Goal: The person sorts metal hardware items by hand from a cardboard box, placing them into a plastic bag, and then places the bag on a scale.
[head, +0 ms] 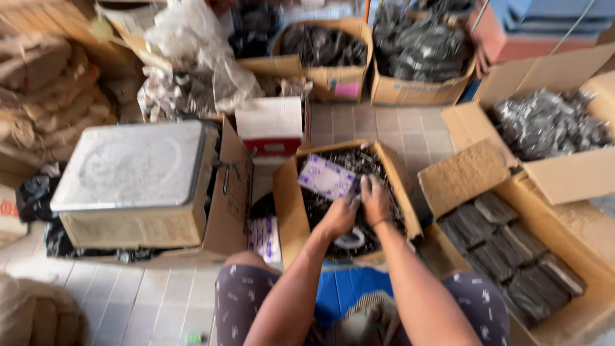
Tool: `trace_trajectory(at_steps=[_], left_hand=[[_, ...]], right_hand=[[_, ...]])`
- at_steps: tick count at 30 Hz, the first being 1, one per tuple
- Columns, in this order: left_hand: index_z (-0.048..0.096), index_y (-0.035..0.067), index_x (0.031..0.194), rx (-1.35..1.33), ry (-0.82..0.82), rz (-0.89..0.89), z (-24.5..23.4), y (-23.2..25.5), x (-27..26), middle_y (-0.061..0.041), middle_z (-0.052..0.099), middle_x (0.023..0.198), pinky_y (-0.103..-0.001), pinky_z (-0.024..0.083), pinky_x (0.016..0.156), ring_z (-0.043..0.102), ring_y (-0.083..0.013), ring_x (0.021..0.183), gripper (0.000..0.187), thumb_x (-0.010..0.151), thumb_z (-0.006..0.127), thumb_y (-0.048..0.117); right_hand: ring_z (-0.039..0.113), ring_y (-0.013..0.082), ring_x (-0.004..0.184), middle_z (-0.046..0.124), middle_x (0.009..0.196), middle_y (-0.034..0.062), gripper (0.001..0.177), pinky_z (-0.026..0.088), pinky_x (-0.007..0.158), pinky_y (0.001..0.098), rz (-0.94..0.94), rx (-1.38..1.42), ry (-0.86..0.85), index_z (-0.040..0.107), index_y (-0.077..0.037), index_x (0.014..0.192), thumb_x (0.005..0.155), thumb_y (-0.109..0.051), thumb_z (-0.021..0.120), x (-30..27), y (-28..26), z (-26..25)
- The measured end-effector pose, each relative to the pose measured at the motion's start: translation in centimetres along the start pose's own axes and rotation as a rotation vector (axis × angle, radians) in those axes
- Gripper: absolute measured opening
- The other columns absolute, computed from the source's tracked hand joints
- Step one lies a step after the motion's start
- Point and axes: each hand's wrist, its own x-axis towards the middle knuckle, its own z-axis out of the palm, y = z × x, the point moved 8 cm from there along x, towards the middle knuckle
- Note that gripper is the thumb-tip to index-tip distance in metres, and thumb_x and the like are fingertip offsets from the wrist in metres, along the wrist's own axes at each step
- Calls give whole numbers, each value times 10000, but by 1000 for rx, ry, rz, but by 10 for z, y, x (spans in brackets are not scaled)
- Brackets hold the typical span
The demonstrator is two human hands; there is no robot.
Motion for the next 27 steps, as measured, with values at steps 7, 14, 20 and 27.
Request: trace_trajectory(at_steps=[7,14,20,27], left_hand=[[741,91,1130,-453,13,-267,-8,-17,4,-29,484,700,-287,441,385,485,-158,550,288,1107,547,303],[538,86,728,-991,127,-524,-28,-39,-4,47,195,629,-273,211,374,191,-84,413,238,867,531,278],[581,26,804,-1001,72,-519,-22,-24,-11,41,213,655,-266,215,382,207,-79,436,372,894,529,383],[683,-34,1091,131,205,-209,-37,-50,10,-317,695,886,-518,618,719,773,-497,863,439,1148,414,308]], right_hand=[[707,552,1239,769,1226,311,610,527,1052,707,108,182,-202,686,-71,1385,1221,-619,474,-9,-41,-19],[612,178,610,685,825,48,252,657,608,370,388,1118,-378,813,-58,1138,957,-186,933,-43,-119,-28],[617,155,583,685,757,52,182,597,514,310,344,944,-349,837,-62,1027,978,-198,946,-38,-98,-20],[709,221,647,704,762,113,431,671,587,390,348,450,-355,867,-95,1158,1013,-498,914,-33,-70,-16]])
